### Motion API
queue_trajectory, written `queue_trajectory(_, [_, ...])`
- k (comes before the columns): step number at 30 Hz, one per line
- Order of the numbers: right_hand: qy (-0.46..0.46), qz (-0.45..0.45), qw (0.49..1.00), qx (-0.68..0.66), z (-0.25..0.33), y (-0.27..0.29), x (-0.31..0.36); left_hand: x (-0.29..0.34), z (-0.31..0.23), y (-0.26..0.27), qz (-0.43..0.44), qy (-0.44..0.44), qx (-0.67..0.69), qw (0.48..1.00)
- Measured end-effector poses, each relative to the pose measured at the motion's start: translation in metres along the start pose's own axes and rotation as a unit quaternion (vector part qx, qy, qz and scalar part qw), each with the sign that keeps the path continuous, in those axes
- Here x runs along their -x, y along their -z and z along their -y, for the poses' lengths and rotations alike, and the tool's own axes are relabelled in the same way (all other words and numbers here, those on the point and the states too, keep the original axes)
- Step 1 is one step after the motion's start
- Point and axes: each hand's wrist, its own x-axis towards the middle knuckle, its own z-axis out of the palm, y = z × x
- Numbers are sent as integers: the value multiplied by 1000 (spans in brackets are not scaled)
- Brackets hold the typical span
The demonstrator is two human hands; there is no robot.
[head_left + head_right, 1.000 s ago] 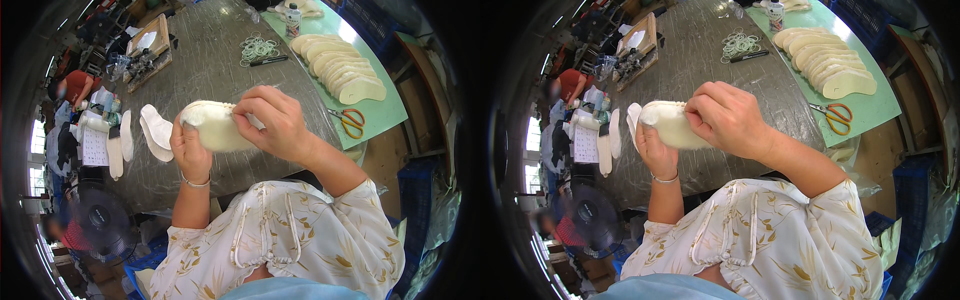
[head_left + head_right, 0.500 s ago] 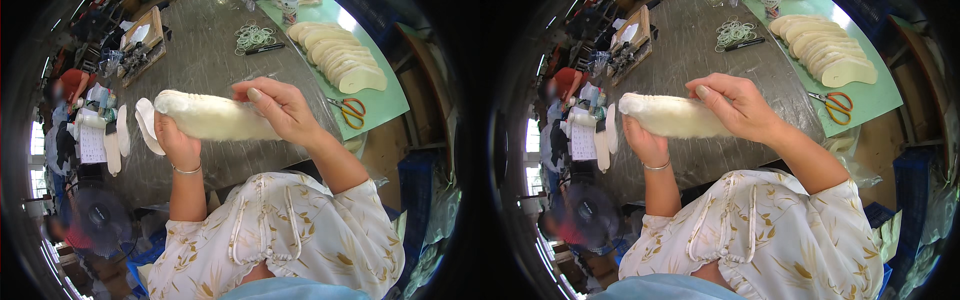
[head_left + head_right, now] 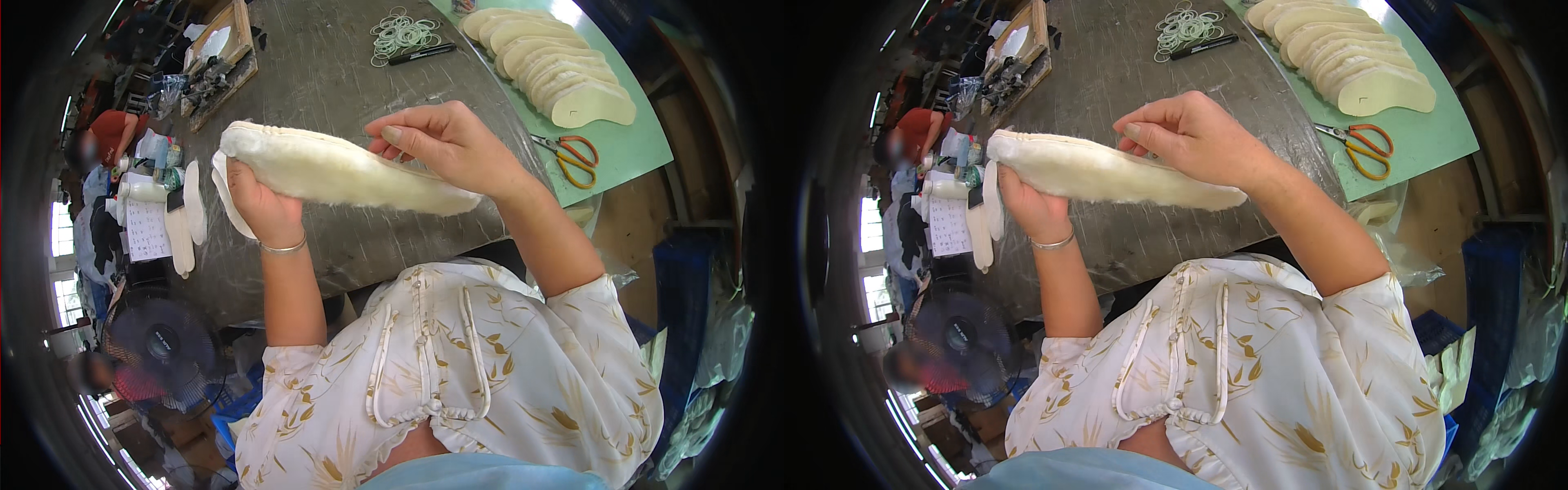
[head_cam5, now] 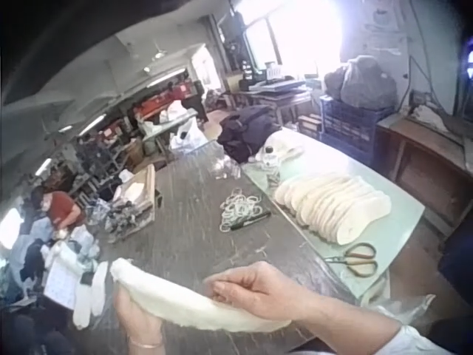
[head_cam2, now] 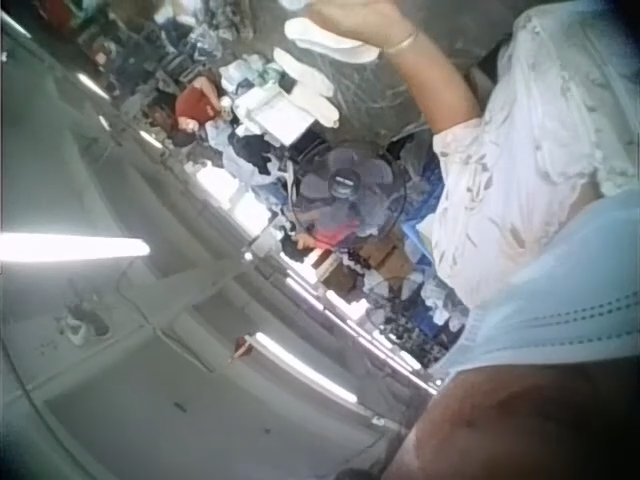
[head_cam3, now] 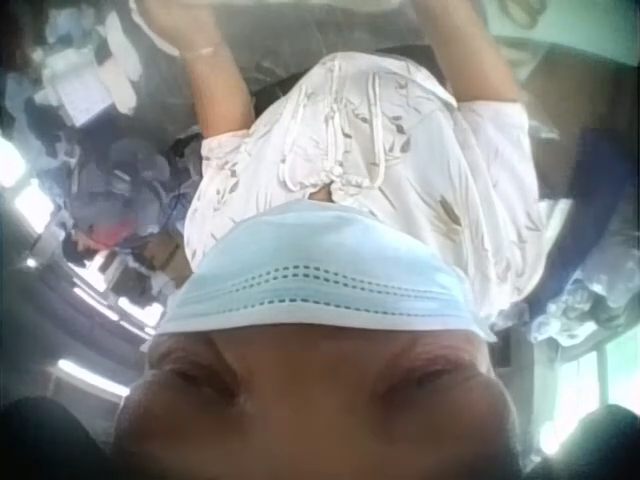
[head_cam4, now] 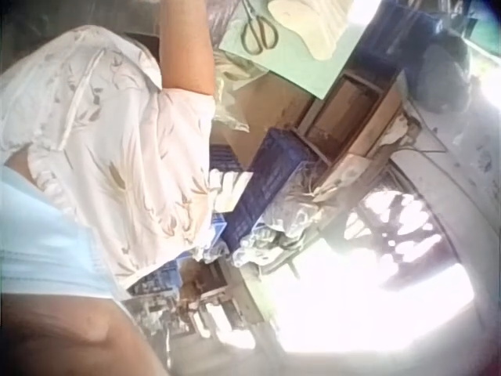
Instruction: Trimming excess lining material from shoe insoles using scissors.
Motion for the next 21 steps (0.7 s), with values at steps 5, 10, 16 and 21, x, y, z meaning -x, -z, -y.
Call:
queue_trajectory(5, [-24, 44, 993, 111, -2, 6, 4, -8, 3, 6, -26, 24, 16, 999])
queue_trajectory(10, [26, 37, 984, 171, -12, 7, 7, -10, 3, 1, -52, 22, 17, 998])
queue_trajectory(16, [-29, 72, 991, 109, -10, 24, 8, -15, -3, 9, -103, 40, 23, 994])
queue_trajectory(21, [-51, 84, 993, 72, -10, 39, 10, -17, -4, 18, -73, 43, 60, 995])
